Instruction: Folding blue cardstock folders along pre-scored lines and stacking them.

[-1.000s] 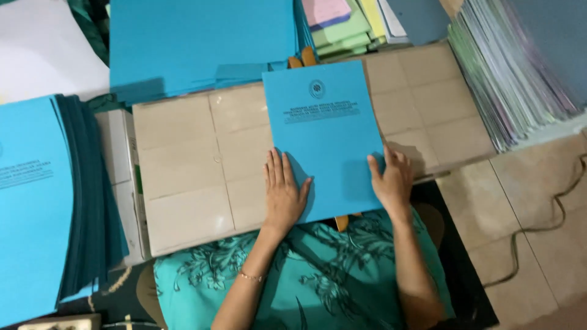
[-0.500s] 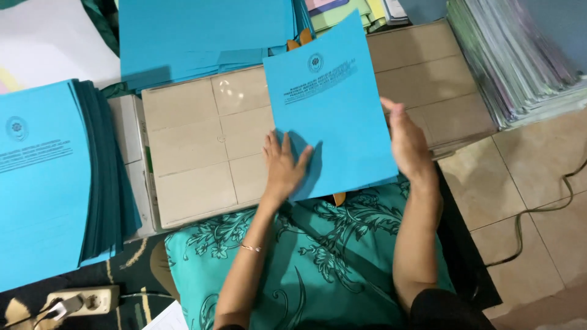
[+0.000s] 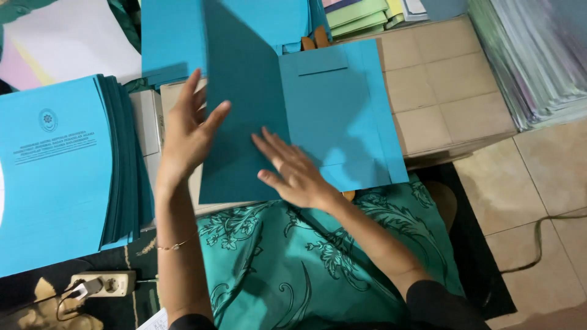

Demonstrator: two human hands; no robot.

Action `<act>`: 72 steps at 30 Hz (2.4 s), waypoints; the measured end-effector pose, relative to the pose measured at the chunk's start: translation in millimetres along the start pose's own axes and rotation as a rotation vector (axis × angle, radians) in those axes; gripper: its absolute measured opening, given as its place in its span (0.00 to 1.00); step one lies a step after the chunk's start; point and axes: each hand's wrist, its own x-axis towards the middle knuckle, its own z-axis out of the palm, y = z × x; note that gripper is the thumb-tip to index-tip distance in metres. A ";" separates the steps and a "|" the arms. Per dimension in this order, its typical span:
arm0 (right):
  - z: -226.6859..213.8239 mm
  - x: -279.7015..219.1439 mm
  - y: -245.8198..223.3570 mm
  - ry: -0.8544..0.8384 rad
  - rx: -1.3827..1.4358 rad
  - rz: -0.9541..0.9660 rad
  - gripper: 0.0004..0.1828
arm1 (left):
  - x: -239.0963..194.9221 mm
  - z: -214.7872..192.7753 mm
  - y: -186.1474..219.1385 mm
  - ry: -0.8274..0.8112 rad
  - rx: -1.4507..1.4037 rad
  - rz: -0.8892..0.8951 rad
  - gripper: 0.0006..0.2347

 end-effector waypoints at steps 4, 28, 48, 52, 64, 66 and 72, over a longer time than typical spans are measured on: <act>2.6 -0.2 12.7 -0.073 -0.022 0.069 0.38 | -12.5 -30.4 -32.5 0.082 0.137 -0.146 0.32; -24.2 -38.0 147.0 0.459 -0.622 0.306 0.35 | 16.1 179.8 -198.4 -0.078 0.882 0.159 0.28; -19.7 -31.4 156.1 0.382 -0.624 0.435 0.38 | 122.2 176.4 -233.0 0.040 0.995 0.005 0.26; -22.8 -32.2 150.7 0.365 -0.629 0.460 0.38 | 87.7 183.4 -219.2 0.044 1.009 -0.005 0.26; -20.8 -10.8 172.9 0.249 -0.684 0.395 0.42 | 17.9 188.4 -190.2 -0.024 0.927 -0.052 0.30; -27.0 10.2 178.5 0.306 -0.692 0.257 0.43 | 20.4 187.2 -191.7 -0.024 0.923 -0.047 0.30; -26.1 57.6 203.5 0.357 -0.698 0.167 0.44 | 20.0 186.8 -187.1 -0.040 0.942 -0.085 0.30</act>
